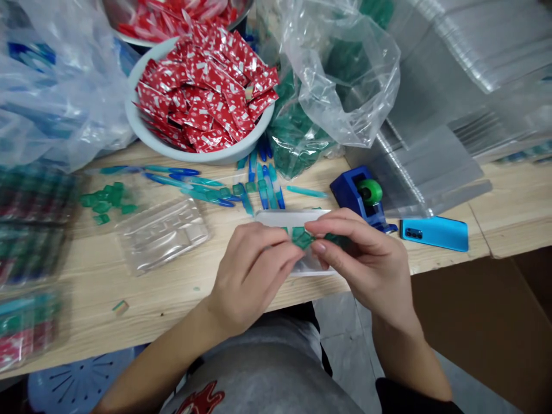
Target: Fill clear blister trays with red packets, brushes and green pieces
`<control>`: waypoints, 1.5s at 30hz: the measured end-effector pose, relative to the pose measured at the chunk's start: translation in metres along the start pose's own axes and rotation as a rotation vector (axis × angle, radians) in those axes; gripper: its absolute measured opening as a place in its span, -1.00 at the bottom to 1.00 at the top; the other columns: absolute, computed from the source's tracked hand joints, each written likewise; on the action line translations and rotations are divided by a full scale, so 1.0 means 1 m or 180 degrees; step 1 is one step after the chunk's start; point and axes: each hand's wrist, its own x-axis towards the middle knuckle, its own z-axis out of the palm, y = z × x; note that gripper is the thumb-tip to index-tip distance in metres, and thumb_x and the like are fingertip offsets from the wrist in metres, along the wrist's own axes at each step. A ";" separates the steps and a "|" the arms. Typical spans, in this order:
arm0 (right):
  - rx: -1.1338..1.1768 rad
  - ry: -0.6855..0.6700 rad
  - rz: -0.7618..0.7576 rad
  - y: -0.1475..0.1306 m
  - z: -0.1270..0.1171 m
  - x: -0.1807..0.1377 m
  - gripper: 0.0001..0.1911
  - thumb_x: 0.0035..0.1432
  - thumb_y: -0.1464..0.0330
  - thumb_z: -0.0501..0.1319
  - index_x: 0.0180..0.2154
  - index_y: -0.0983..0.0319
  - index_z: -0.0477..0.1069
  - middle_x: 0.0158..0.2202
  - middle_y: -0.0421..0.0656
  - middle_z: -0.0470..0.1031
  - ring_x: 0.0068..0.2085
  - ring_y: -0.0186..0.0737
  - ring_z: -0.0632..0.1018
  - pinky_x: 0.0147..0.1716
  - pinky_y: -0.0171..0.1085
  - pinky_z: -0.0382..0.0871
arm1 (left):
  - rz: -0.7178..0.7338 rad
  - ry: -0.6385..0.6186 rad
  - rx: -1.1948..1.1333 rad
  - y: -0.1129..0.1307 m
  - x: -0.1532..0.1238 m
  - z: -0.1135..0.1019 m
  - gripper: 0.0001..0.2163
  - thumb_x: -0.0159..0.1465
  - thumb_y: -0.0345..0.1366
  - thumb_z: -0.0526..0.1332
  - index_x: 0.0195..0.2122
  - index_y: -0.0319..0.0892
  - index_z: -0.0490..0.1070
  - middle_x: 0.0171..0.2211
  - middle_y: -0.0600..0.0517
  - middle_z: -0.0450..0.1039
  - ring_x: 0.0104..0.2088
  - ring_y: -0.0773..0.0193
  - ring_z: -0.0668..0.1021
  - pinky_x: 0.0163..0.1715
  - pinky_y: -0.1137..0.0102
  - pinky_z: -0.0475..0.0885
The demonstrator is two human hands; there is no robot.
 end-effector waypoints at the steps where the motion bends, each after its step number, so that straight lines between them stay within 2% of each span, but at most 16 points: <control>1: -0.0103 0.0084 -0.0076 0.001 0.000 -0.002 -0.81 0.17 0.44 0.31 -0.18 0.07 0.57 -0.25 -0.22 0.55 -0.27 -0.36 0.56 -0.33 -0.34 0.50 | -0.0122 -0.0075 -0.0199 0.001 0.000 0.000 -0.86 0.31 -0.48 0.20 -0.21 -0.07 0.35 -0.29 0.06 0.51 -0.26 0.28 0.56 -0.23 0.33 0.51; 5: -0.0351 0.0205 -0.0353 0.006 0.001 -0.012 -0.71 0.15 0.48 0.32 -0.11 0.04 0.52 -0.19 -0.25 0.56 -0.13 -0.32 0.57 -0.11 -0.29 0.52 | -0.0645 -0.0116 -0.1091 0.004 -0.004 0.001 -0.86 0.33 -0.47 0.18 -0.20 -0.07 0.33 -0.22 0.07 0.52 -0.19 0.30 0.57 -0.18 0.34 0.50; 8: -0.0651 0.0203 -0.0639 0.010 0.006 -0.019 -0.63 0.14 0.50 0.33 -0.03 0.05 0.49 -0.09 -0.21 0.55 -0.04 -0.32 0.55 -0.06 -0.32 0.51 | -0.0909 0.0105 -0.1489 0.007 -0.009 0.007 -0.87 0.32 -0.47 0.20 -0.20 -0.08 0.34 -0.17 0.07 0.52 -0.11 0.32 0.57 -0.10 0.37 0.48; 11: -0.1060 0.0245 -0.0886 0.015 0.006 -0.024 -0.61 0.18 0.49 0.30 0.03 0.08 0.46 -0.05 -0.19 0.54 -0.02 -0.36 0.56 -0.06 -0.38 0.51 | -0.0981 0.0245 -0.1490 0.009 -0.012 0.017 -0.89 0.33 -0.46 0.19 -0.20 -0.10 0.34 -0.21 0.07 0.53 -0.15 0.35 0.58 -0.13 0.43 0.48; 14: -0.1473 0.0218 -0.0725 0.023 -0.005 -0.023 -0.63 0.20 0.49 0.28 0.03 0.11 0.46 -0.07 -0.20 0.57 -0.07 -0.36 0.59 -0.11 -0.39 0.52 | -0.0965 0.0046 -0.1369 0.006 -0.011 0.025 -0.92 0.34 -0.43 0.18 -0.20 -0.11 0.36 -0.26 0.08 0.52 -0.18 0.36 0.57 -0.16 0.46 0.47; 17: -0.1776 0.0360 -0.0221 0.032 -0.023 -0.017 -0.72 0.19 0.45 0.29 -0.05 0.17 0.47 -0.15 -0.20 0.60 -0.26 -0.36 0.62 -0.36 -0.42 0.52 | -0.1076 -0.0048 -0.1367 -0.005 -0.011 0.028 -0.91 0.36 -0.40 0.16 -0.13 -0.13 0.38 -0.17 0.04 0.51 -0.09 0.34 0.55 -0.07 0.43 0.44; 20: -0.2125 0.0001 0.0016 0.036 -0.033 -0.009 -0.85 0.21 0.41 0.27 -0.15 0.23 0.50 -0.25 -0.19 0.61 -0.35 -0.35 0.61 -0.42 -0.40 0.48 | -0.1212 -0.0034 -0.1381 -0.017 -0.013 0.027 -0.89 0.36 -0.43 0.13 -0.13 -0.15 0.39 -0.12 0.02 0.50 -0.03 0.35 0.52 0.02 0.41 0.39; 22: -0.2352 -0.0356 -0.0122 0.036 -0.033 -0.004 -0.86 0.25 0.38 0.23 -0.15 0.24 0.49 -0.26 -0.16 0.60 -0.30 -0.31 0.61 -0.33 -0.36 0.49 | -0.1243 -0.0095 -0.1370 -0.022 -0.016 0.025 -0.89 0.36 -0.44 0.12 -0.16 -0.14 0.40 -0.11 0.03 0.49 -0.02 0.36 0.51 0.03 0.40 0.38; 25: -0.2699 -0.0608 -0.0493 0.035 -0.028 0.000 -0.81 0.32 0.33 0.15 -0.15 0.28 0.48 -0.23 -0.09 0.58 -0.22 -0.26 0.60 -0.26 -0.33 0.47 | -0.1251 -0.0180 -0.1302 -0.025 -0.018 0.022 -0.89 0.37 -0.44 0.12 -0.17 -0.14 0.40 -0.11 0.04 0.49 -0.03 0.36 0.51 0.03 0.39 0.38; 31: -0.3722 -0.0835 -0.0536 0.041 -0.016 0.001 -0.70 0.36 0.32 0.08 -0.24 0.35 0.52 -0.27 -0.02 0.51 -0.36 -0.22 0.54 -0.54 -0.31 0.29 | -0.1154 -0.0175 -0.0936 -0.028 -0.017 0.019 -0.89 0.37 -0.42 0.12 -0.16 -0.13 0.41 -0.11 0.04 0.50 -0.02 0.30 0.51 0.03 0.31 0.37; 34: -0.3271 -0.0789 -0.0284 0.038 -0.020 0.004 -0.75 0.32 0.33 0.14 -0.21 0.34 0.54 -0.27 -0.04 0.49 -0.34 -0.24 0.54 -0.48 -0.32 0.36 | -0.1088 -0.0161 -0.0822 -0.030 -0.017 0.017 -0.89 0.37 -0.42 0.12 -0.16 -0.14 0.40 -0.12 0.04 0.51 -0.03 0.28 0.52 0.02 0.29 0.38; 37: -0.1937 -0.0451 0.0132 0.026 -0.026 0.005 -0.70 0.26 0.31 0.22 0.00 0.27 0.48 -0.22 -0.08 0.50 -0.26 -0.28 0.55 -0.34 -0.33 0.47 | -0.0968 -0.0175 -0.0744 -0.029 -0.015 0.014 -0.88 0.37 -0.43 0.12 -0.13 -0.14 0.40 -0.11 0.04 0.50 -0.04 0.29 0.51 0.02 0.31 0.38; 39: -0.0912 -0.0609 0.0501 0.016 -0.028 0.002 -0.54 0.25 0.34 0.22 0.18 0.17 0.32 -0.05 -0.09 0.49 -0.21 -0.32 0.57 -0.32 -0.36 0.51 | -0.0818 -0.0225 -0.0750 -0.025 -0.013 0.013 -0.87 0.37 -0.44 0.12 -0.10 -0.15 0.40 -0.10 0.03 0.49 -0.03 0.30 0.50 0.03 0.34 0.39; 41: -0.0100 -0.0978 0.0749 0.008 -0.025 -0.003 -0.45 0.28 0.41 0.16 0.27 0.06 0.20 0.10 -0.13 0.43 -0.19 -0.37 0.59 -0.23 -0.35 0.55 | -0.0615 -0.0296 -0.0805 -0.020 -0.009 0.013 -0.85 0.37 -0.44 0.14 -0.07 -0.17 0.39 -0.08 0.01 0.48 -0.01 0.31 0.49 0.04 0.36 0.39; 43: 0.0320 -0.1058 0.0759 0.004 -0.020 -0.008 -0.45 0.30 0.46 0.11 0.27 0.00 0.19 0.16 -0.18 0.41 -0.13 -0.39 0.60 -0.08 -0.32 0.55 | -0.0470 -0.0376 -0.0863 -0.014 -0.005 0.013 -0.82 0.37 -0.42 0.15 -0.02 -0.18 0.38 -0.06 -0.02 0.46 0.02 0.31 0.47 0.07 0.37 0.38; 45: 0.0484 -0.0916 0.0680 0.002 -0.015 -0.012 -0.47 0.32 0.48 0.10 0.25 -0.01 0.22 0.22 -0.21 0.37 0.01 -0.35 0.57 0.05 -0.29 0.50 | -0.0417 -0.0449 -0.0911 -0.009 -0.002 0.012 -0.79 0.36 -0.39 0.17 0.02 -0.18 0.37 -0.03 -0.04 0.43 0.04 0.30 0.45 0.09 0.38 0.37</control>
